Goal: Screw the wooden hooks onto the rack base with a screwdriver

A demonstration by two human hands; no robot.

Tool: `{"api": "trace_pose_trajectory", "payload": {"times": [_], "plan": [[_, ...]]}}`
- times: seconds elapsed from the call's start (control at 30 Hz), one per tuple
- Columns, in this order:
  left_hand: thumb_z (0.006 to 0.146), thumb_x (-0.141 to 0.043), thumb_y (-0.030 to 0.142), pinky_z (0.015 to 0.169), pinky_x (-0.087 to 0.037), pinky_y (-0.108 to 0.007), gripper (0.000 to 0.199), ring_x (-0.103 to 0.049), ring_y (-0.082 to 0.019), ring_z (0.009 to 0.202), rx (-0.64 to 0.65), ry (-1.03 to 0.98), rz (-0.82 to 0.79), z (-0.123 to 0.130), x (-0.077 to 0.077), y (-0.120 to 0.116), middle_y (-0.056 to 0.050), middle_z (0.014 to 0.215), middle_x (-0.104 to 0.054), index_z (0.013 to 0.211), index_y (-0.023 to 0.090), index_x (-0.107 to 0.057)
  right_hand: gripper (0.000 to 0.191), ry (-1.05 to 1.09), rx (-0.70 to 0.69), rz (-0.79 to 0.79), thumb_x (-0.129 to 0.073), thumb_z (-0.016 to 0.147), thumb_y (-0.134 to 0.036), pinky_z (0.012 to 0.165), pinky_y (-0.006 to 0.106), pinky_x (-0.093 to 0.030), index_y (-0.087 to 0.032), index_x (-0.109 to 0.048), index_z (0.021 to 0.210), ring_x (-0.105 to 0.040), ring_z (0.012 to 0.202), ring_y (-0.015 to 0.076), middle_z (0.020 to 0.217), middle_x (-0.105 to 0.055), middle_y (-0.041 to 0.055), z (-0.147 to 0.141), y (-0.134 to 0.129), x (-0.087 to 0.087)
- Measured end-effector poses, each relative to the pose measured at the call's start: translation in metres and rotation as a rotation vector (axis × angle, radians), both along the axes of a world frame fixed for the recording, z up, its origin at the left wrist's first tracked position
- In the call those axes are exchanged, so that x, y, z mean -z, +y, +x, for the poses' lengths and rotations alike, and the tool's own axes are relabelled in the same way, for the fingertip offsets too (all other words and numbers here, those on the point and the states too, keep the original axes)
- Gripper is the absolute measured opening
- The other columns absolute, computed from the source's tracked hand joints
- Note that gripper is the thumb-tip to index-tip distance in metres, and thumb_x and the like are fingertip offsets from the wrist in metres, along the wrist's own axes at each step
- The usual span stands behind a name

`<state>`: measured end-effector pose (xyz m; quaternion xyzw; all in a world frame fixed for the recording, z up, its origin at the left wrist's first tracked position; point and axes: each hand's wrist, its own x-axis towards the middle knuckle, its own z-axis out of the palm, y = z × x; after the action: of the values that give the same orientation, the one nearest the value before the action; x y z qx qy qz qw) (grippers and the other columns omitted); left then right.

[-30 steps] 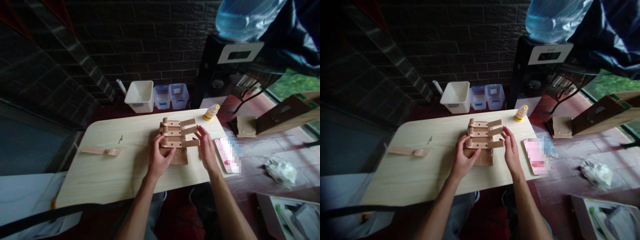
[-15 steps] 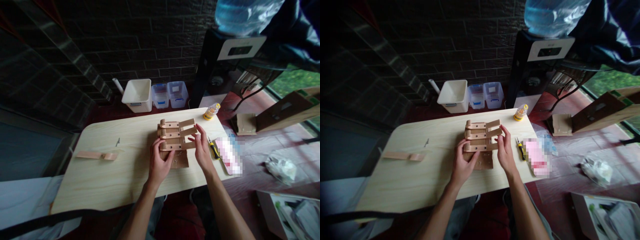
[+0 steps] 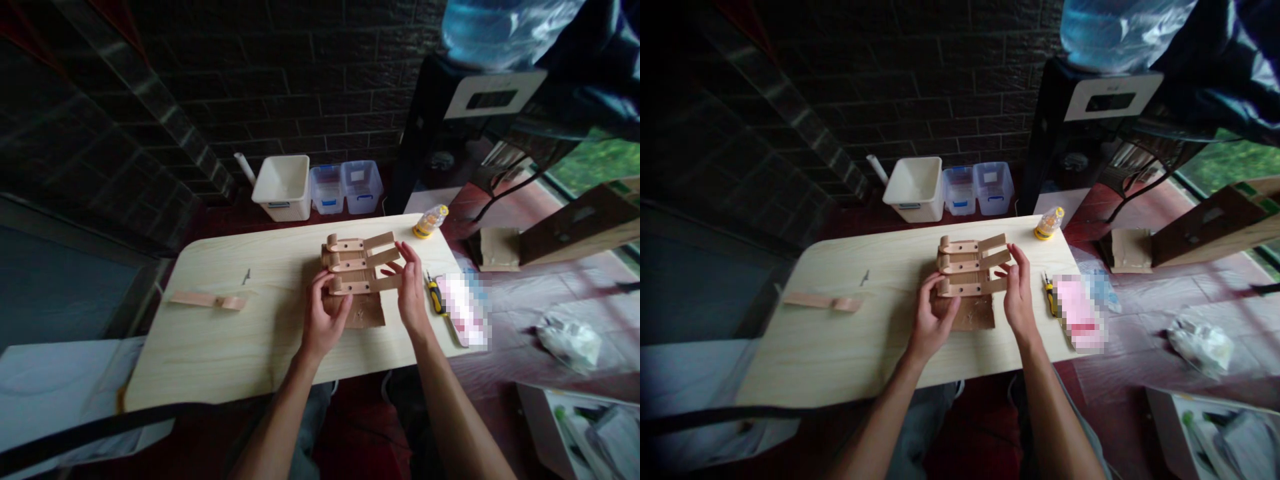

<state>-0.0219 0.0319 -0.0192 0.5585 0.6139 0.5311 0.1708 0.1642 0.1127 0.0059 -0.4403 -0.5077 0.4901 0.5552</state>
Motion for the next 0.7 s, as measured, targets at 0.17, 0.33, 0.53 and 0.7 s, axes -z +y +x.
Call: {"api": "trace_pose_trajectory", "payload": {"times": [0.17, 0.33, 0.53, 0.7], "plan": [[0.106, -0.064, 0.045, 0.123, -0.049, -0.049, 0.046, -0.054, -0.027, 0.152, -0.099, -0.11, -0.006, -0.037, -0.004, -0.009, -0.017, 0.159, -0.056, 0.146, 0.026, -0.053, 0.064, 0.109, 0.076, -0.033, -0.044, 0.104, -0.074, 0.104, 0.049, -0.059, -0.034, -0.051, 0.154, -0.069, 0.128, 0.0276, 0.167, -0.051, 0.0126, -0.008, 0.01, 0.007], [0.102, -0.069, 0.048, 0.117, -0.053, -0.048, 0.043, -0.059, -0.028, 0.146, -0.312, -0.032, -0.003, -0.107, -0.03, -0.038, -0.016, 0.152, -0.063, 0.137, 0.024, -0.06, 0.067, 0.24, 0.142, -0.089, -0.045, 0.1, -0.078, 0.105, 0.049, -0.057, -0.033, -0.055, 0.148, -0.07, 0.124, 0.0267, 0.16, -0.059, 0.0128, -0.016, 0.008, 0.013], [0.095, -0.073, 0.042, 0.11, -0.057, -0.044, 0.039, -0.067, -0.027, 0.129, -0.714, -0.071, 0.058, -0.179, -0.083, -0.088, -0.014, 0.136, -0.069, 0.127, 0.022, -0.065, 0.068, 0.434, 0.135, -0.168, -0.054, 0.095, -0.079, 0.105, 0.05, -0.055, -0.031, -0.056, 0.144, -0.076, 0.116, 0.0262, 0.147, -0.065, 0.012, -0.016, -0.002, 0.021], [0.1, -0.064, 0.039, 0.114, -0.053, -0.044, 0.036, -0.065, -0.025, 0.129, -0.851, -0.048, 0.084, -0.182, -0.098, -0.08, -0.014, 0.135, -0.066, 0.131, 0.021, -0.059, 0.069, 0.469, 0.159, -0.205, -0.06, 0.091, -0.08, 0.104, 0.047, -0.055, -0.03, -0.057, 0.139, -0.077, 0.118, 0.0261, 0.139, -0.07, 0.0093, -0.007, -0.014, 0.019]]}}
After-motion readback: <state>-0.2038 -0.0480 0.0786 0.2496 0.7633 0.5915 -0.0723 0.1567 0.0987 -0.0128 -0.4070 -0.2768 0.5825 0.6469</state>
